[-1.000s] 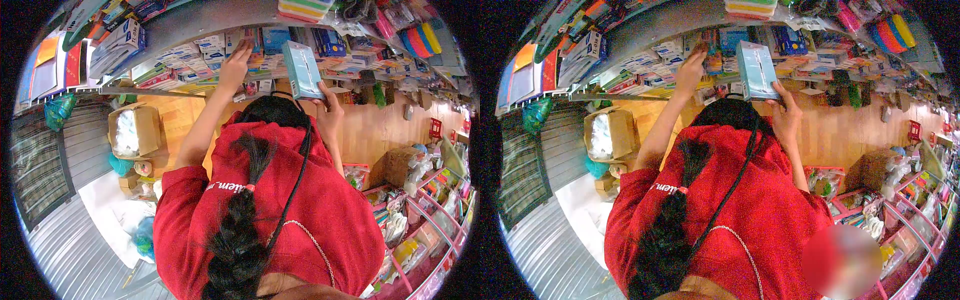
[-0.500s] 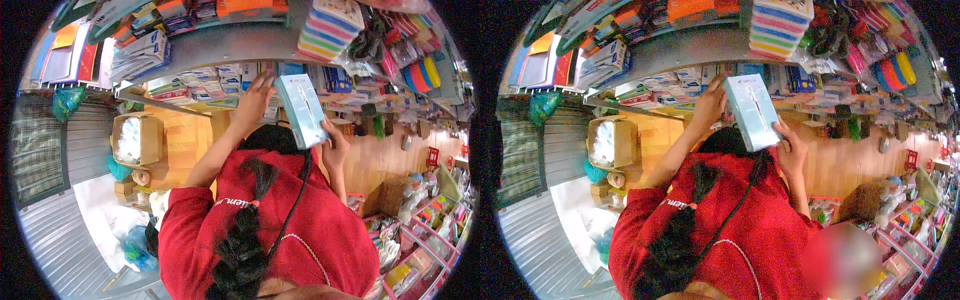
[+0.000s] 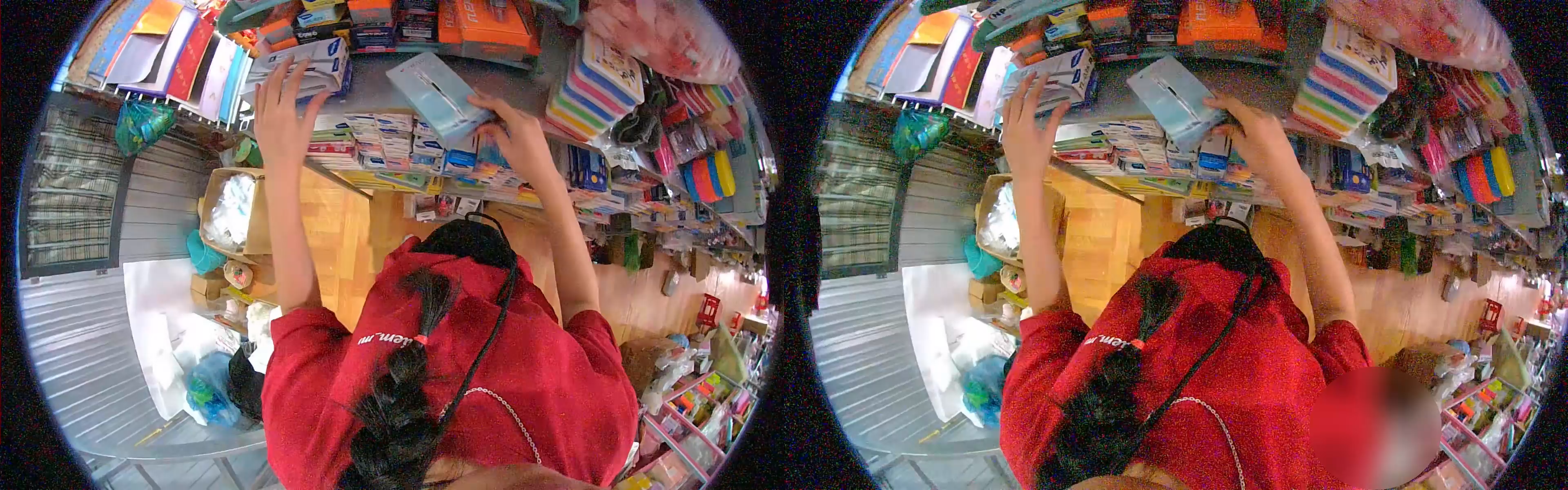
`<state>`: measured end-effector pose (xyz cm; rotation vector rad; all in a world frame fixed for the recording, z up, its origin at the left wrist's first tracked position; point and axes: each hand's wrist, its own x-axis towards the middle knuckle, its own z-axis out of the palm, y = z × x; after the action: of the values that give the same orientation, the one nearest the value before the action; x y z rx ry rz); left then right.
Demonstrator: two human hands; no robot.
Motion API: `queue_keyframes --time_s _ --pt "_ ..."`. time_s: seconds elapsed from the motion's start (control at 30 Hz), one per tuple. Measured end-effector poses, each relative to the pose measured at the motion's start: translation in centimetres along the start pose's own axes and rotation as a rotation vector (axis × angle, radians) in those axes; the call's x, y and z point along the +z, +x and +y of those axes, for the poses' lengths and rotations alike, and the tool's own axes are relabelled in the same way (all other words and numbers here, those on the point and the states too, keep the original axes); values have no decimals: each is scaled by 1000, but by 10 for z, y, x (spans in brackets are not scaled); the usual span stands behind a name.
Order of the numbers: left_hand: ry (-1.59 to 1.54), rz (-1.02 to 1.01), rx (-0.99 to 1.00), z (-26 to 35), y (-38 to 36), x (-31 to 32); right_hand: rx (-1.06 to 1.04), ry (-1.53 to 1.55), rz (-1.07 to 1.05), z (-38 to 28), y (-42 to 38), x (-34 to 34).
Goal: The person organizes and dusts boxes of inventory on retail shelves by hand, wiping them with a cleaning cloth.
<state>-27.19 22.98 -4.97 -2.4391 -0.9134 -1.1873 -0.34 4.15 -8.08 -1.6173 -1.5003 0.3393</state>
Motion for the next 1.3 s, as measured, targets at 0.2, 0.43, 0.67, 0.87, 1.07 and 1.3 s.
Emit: queue_keyframes --time_s 0.2,0.43,0.67,0.87,1.07,1.3 --pt "64 -152 63 -35 -4 19 -212 -356 36 -1 12 11" --pt "-126 -92 108 -24 4 -31 -234 -348 154 -20 -2 -2" --pt "-447 -376 346 46 12 -106 -224 291 39 -79 -46 -8" --pt "-578 -539 704 116 7 -78 4 135 -77 -71 -101 -33" --pt "-679 -404 852 173 -11 -41 358 197 106 -41 -181 -47" --pt "-469 -262 394 137 0 9 508 217 356 15 -206 -43"
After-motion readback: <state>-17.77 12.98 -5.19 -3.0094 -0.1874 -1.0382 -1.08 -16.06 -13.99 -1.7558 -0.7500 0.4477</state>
